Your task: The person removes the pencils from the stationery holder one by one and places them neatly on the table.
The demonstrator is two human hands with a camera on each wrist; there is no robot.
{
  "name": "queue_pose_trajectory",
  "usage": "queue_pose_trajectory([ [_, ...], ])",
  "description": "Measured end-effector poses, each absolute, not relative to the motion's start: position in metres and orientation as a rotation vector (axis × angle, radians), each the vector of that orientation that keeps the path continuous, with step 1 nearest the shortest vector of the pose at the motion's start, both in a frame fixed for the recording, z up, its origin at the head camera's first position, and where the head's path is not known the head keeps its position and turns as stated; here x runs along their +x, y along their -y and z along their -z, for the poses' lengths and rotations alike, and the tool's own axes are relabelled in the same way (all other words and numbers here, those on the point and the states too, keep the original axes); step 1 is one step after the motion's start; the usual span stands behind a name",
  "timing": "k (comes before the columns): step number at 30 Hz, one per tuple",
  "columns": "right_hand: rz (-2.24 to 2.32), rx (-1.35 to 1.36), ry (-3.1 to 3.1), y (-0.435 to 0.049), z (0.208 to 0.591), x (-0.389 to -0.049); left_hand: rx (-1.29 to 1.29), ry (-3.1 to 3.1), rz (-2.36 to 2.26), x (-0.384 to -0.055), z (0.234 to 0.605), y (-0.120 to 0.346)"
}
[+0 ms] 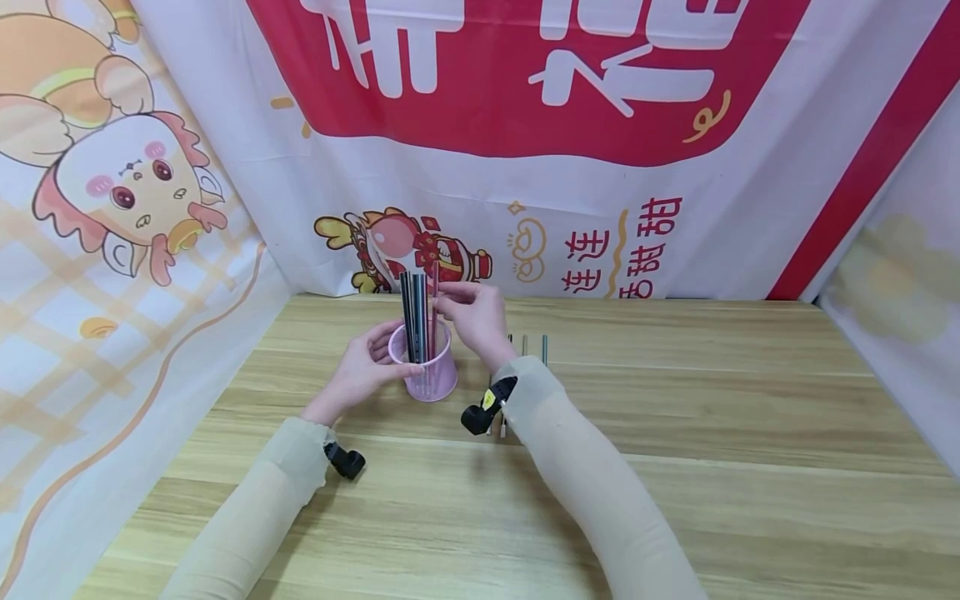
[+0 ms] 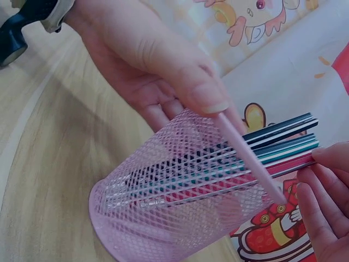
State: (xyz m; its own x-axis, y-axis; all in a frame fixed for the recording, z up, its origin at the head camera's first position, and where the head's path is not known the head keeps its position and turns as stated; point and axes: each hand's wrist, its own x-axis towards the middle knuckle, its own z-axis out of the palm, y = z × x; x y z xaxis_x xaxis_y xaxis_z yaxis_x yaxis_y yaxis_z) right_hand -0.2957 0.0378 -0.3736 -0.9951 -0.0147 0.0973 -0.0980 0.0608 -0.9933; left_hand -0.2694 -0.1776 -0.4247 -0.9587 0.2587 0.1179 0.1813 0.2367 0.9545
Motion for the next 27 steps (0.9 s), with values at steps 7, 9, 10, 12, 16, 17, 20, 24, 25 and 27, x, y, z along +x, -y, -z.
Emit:
queue_pose_trajectory([
  [7,-2.15,0.119,2.126,-0.043,0.367,-0.296,0.437,-2.417,-1.846,-0.27,0.425,0.178],
  [9,-2.168,0.118,2.089,-0.046,0.363,-0.295,0.429,-2.422,-1.842,-0.269,0.424,0.178],
  [10,-2.172,0.116,2.073,-0.048,0.362,-0.295,0.422,-2.425,-1.839,-0.269,0.424,0.178],
  [12,-2.195,0.11,2.035,-0.051,0.357,-0.294,0.415,-2.427,-1.835,-0.269,0.424,0.178],
  [16,-2.263,0.074,1.95,-0.06,0.347,-0.294,0.41,-2.426,-1.83,-0.268,0.424,0.178],
  [17,-2.286,0.066,1.922,-0.063,0.344,-0.294,0.411,-2.425,-1.83,-0.268,0.423,0.178],
  [20,-2.336,0.042,1.858,-0.071,0.337,-0.293,0.411,-2.423,-1.833,-0.268,0.423,0.178],
  [24,-2.36,0.024,1.801,-0.083,0.329,-0.289,0.416,-2.422,-1.829,-0.268,0.423,0.178],
  [25,-2.364,0.02,1.787,-0.085,0.328,-0.289,0.415,-2.423,-1.825,-0.269,0.423,0.178],
  [27,-2.36,0.025,1.772,-0.091,0.325,-0.287,0.411,-2.422,-1.824,-0.268,0.422,0.178],
])
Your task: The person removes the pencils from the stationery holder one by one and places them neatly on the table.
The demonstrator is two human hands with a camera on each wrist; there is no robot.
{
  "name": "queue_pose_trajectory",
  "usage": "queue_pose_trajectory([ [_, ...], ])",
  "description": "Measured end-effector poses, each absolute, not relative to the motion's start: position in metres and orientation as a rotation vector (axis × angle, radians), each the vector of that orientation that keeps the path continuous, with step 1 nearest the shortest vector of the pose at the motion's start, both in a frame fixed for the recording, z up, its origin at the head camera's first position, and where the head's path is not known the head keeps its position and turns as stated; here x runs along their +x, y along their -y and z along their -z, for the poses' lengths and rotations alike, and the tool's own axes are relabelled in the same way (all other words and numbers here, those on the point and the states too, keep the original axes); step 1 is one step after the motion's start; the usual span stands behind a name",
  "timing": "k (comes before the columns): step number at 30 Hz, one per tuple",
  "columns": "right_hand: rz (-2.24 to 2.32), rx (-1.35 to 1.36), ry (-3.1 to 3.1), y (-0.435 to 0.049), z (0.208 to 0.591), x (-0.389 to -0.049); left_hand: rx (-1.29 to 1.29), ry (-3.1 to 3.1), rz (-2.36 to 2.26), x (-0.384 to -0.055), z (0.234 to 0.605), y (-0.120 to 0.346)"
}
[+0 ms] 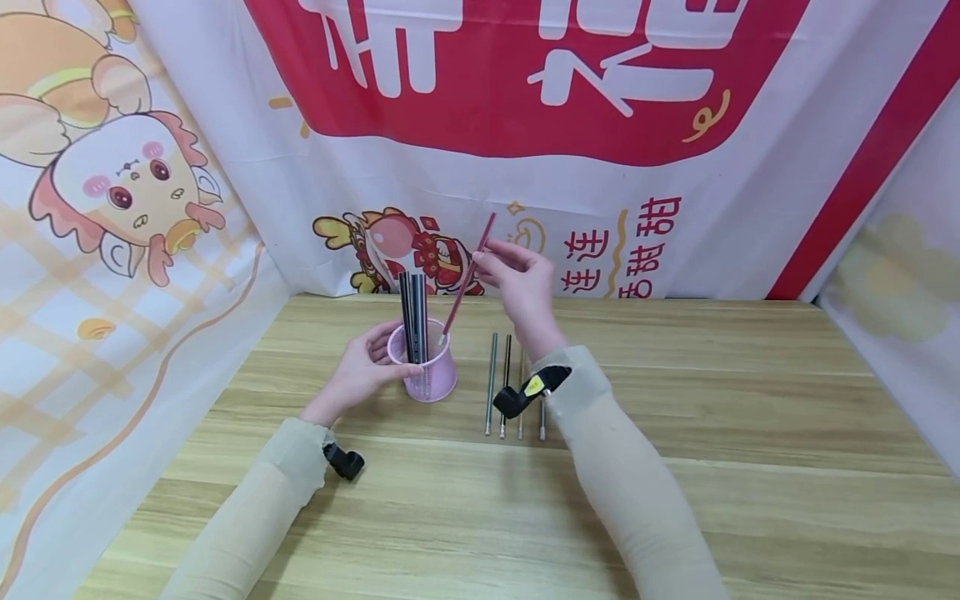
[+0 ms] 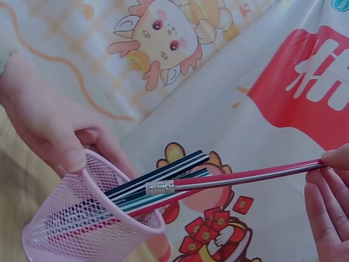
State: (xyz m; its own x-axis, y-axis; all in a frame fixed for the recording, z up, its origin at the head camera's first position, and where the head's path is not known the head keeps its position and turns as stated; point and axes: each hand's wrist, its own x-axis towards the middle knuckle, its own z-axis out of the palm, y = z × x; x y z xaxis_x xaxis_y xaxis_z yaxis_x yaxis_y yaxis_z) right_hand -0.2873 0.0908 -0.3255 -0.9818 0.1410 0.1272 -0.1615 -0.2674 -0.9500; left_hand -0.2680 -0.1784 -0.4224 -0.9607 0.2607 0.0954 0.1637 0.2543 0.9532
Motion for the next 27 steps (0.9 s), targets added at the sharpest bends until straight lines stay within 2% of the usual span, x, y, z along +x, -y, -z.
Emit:
queue_pose_trajectory([
  [11,-2.293,0.048,1.8,-0.116,0.324,-0.281,0.391,-2.42,-1.826,-0.267,0.422,0.178],
  [27,-2.243,-0.031,1.894,-0.148,0.343,-0.28,0.401,-2.411,-1.84,-0.266,0.42,0.178],
])
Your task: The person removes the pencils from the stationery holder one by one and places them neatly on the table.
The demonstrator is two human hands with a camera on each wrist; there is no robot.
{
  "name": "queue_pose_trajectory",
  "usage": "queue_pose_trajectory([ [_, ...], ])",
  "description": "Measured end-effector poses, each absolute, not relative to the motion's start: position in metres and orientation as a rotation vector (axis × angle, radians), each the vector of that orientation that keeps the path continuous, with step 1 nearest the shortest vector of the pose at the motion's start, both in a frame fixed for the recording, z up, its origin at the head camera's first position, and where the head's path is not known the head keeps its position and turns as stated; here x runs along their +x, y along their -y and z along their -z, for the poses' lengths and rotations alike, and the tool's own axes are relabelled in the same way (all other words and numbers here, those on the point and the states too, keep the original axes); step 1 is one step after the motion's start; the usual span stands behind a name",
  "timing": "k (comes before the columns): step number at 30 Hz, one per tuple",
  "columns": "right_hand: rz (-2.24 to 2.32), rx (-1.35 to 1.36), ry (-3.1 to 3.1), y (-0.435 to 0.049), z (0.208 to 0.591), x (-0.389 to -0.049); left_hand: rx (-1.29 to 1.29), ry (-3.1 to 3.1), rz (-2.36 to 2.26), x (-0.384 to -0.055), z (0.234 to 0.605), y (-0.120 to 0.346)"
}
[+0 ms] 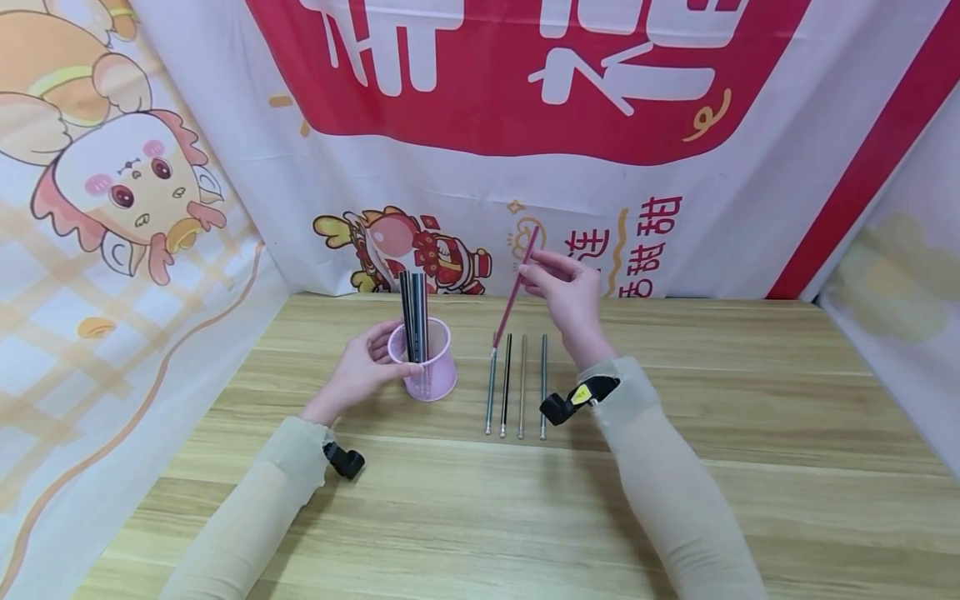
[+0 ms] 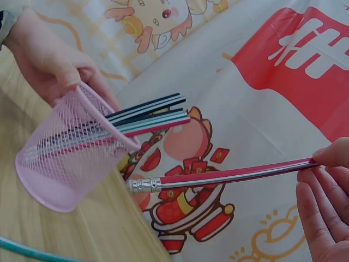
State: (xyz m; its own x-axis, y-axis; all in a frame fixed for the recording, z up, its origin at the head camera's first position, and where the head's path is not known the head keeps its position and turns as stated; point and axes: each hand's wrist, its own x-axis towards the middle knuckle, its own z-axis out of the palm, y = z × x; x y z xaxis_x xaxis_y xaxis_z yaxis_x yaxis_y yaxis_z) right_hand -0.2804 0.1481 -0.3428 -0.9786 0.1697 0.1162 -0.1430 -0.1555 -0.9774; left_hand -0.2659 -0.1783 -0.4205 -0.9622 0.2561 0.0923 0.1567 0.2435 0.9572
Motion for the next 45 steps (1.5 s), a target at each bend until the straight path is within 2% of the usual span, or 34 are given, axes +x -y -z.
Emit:
queue_pose_trajectory([
  [19,-2.171,-0.149,2.085,-0.185,0.375,-0.278,0.368,-2.39,-1.826,-0.269,0.42,0.178],
  [28,-2.103,-0.083,2.25,-0.205,0.392,-0.276,0.385,-2.383,-1.828,-0.249,0.394,0.17],
  [33,-2.07,-0.082,2.376,-0.217,0.401,-0.275,0.382,-2.371,-1.846,-0.249,0.392,0.17],
  [45,-2.013,-0.239,2.655,-0.227,0.423,-0.272,0.376,-2.374,-1.838,-0.25,0.394,0.171],
])
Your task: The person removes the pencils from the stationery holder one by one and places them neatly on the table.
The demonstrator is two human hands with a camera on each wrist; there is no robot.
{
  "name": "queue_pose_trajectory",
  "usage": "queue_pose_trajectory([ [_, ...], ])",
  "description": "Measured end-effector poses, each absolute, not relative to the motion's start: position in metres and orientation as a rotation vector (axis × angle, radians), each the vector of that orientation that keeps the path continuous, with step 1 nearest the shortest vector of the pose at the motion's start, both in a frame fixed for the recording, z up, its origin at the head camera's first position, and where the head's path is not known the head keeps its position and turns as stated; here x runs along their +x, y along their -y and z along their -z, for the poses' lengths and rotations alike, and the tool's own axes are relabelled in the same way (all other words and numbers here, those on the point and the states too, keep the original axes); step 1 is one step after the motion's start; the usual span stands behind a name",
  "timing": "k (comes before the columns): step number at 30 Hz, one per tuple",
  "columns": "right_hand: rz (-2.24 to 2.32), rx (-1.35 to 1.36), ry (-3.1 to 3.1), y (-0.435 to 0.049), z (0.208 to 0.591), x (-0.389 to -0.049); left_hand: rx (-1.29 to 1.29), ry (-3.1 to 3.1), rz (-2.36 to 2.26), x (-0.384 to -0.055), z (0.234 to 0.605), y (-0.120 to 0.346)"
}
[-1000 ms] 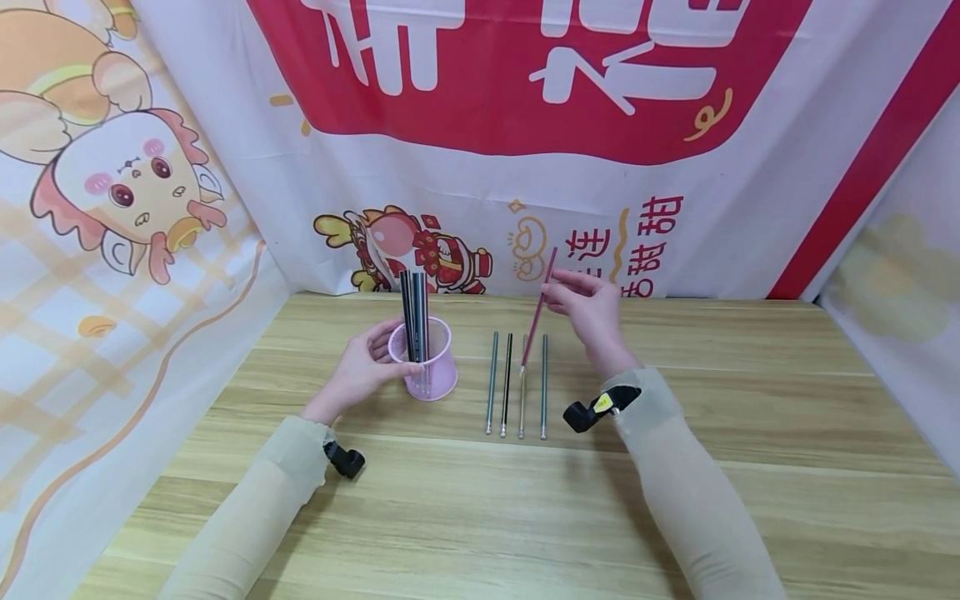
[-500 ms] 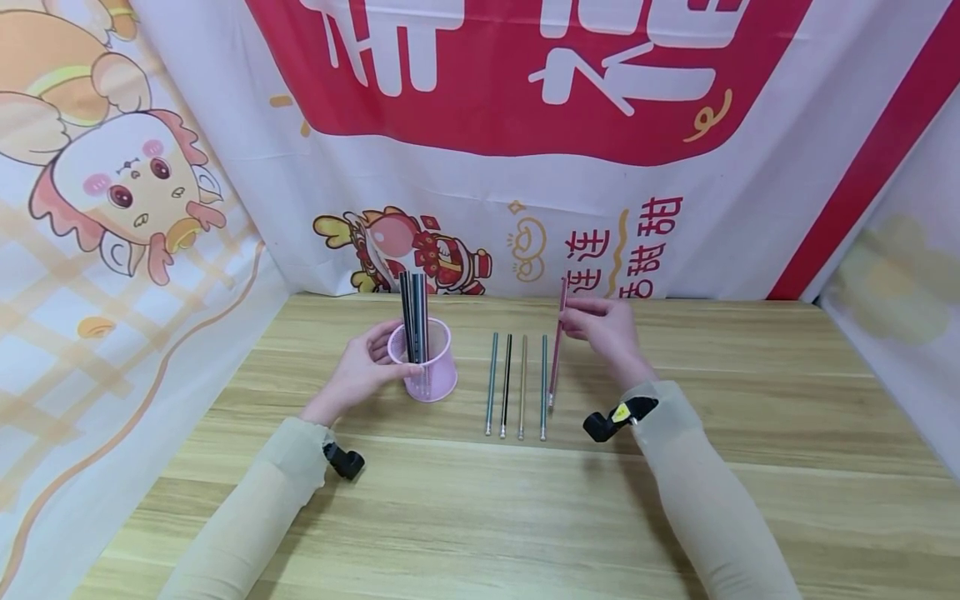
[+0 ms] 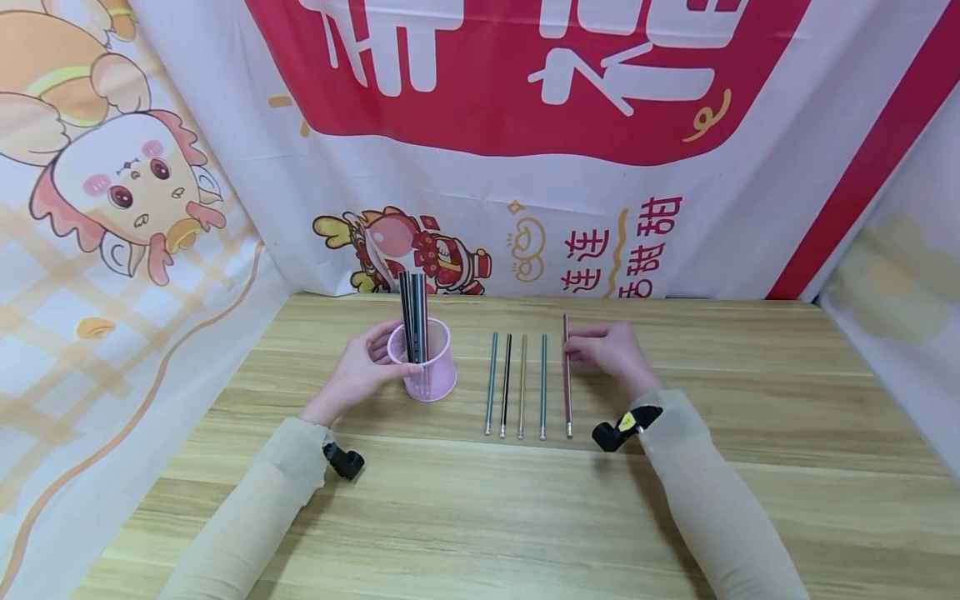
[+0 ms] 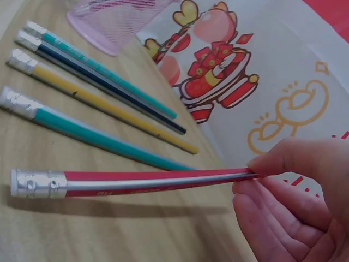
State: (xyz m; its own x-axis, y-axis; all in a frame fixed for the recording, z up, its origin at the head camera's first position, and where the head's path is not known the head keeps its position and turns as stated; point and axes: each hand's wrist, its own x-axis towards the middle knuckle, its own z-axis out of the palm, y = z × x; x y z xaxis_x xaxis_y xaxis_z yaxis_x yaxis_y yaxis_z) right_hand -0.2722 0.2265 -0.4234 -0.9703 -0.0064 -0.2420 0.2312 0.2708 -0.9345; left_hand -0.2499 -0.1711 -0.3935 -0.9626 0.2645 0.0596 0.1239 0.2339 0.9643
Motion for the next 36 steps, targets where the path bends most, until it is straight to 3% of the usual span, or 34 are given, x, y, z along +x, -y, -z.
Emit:
queue_pose_trajectory([
  [14,1.83,0.257,-2.295,-0.218,0.437,-0.269,0.377,-2.396,-1.852,-0.267,0.421,0.177],
  [30,1.681,0.309,-2.442,-0.208,0.435,-0.266,0.362,-2.382,-1.844,-0.268,0.419,0.177],
  [36,1.629,0.305,-2.496,-0.207,0.436,-0.267,0.367,-2.376,-1.837,-0.255,0.4,0.173],
])
